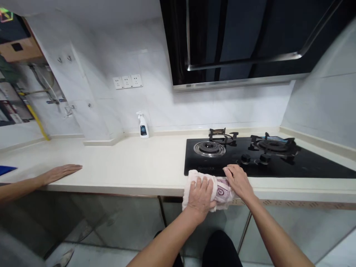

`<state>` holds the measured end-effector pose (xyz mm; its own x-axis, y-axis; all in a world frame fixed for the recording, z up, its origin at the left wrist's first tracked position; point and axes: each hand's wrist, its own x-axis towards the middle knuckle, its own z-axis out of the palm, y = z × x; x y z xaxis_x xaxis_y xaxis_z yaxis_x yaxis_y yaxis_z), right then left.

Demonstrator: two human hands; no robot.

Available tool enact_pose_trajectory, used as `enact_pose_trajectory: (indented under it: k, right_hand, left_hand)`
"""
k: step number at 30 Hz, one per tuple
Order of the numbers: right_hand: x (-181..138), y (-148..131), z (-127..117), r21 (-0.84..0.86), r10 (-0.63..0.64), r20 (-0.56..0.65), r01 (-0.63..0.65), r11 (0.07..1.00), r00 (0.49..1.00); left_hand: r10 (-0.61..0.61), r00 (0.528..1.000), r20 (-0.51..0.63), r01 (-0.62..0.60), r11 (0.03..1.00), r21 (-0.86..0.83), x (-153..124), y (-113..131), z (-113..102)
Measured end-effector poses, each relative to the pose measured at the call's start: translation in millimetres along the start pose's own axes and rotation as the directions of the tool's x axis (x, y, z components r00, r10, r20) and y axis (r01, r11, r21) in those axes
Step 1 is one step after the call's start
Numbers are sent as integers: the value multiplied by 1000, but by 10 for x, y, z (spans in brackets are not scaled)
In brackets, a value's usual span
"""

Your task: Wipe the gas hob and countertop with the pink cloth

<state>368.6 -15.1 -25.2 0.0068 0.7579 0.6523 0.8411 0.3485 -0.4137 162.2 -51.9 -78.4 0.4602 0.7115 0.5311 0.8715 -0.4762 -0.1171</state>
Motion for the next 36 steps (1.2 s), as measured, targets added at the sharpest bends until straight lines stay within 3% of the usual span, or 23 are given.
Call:
enact_pose_trajectory:
  k: [3,6,9,11,14,16,19,21,24,26,32,36]
  right_hand:
    - [-83,-313,-69,96,-96,-94,105,990,991]
    - [-256,-746,0,240,-310,-55,314,918,949]
    - [-397,-992,169,258,-380,65,353,899,923]
    - [-438,-1037,280,184,-386,111,363,914,916]
    - [-446,-1109,442,30,-349,169,350,936,922]
    - [-433,-1213,573,-86,-256,207,278,957,944]
    - [-408,-1326,755,-196,-167,250,219,956,954]
    - [-395,-1283,790,-172,-245,240,289,942,939]
    - [-391,-1030,667,-113,-440,193,465,878,877]
    - [-398,-767,510,-126,-484,159,504,855,861]
    - [-490,457,-160,-214,-424,65,427,879,903]
    - [-577,1475,-867,-293,-281,172,321,900,944]
  left_hand:
    - [-24,999,44,25,999,-40,26,-2,-97]
    - [8,995,95,5,990,-142,25,-141,-290]
    - [205,974,95,-165,933,-321,-33,-528,-562]
    - [258,963,77,-207,893,-400,-89,-902,-736]
    - [84,996,30,-64,904,-424,-109,-1417,-894]
    - [-75,997,-15,63,912,-405,-56,-1602,-898]
    - [-189,981,-42,164,925,-342,61,-1641,-774]
    - [-213,976,-39,195,941,-275,113,-1610,-674]
    - [-284,959,-17,275,941,-198,129,-1614,-614]
    - [-311,950,25,310,930,-197,117,-1638,-646]
    - [-323,943,78,332,930,-156,126,-1574,-755]
    - [-324,940,106,335,934,-120,150,-1505,-760]
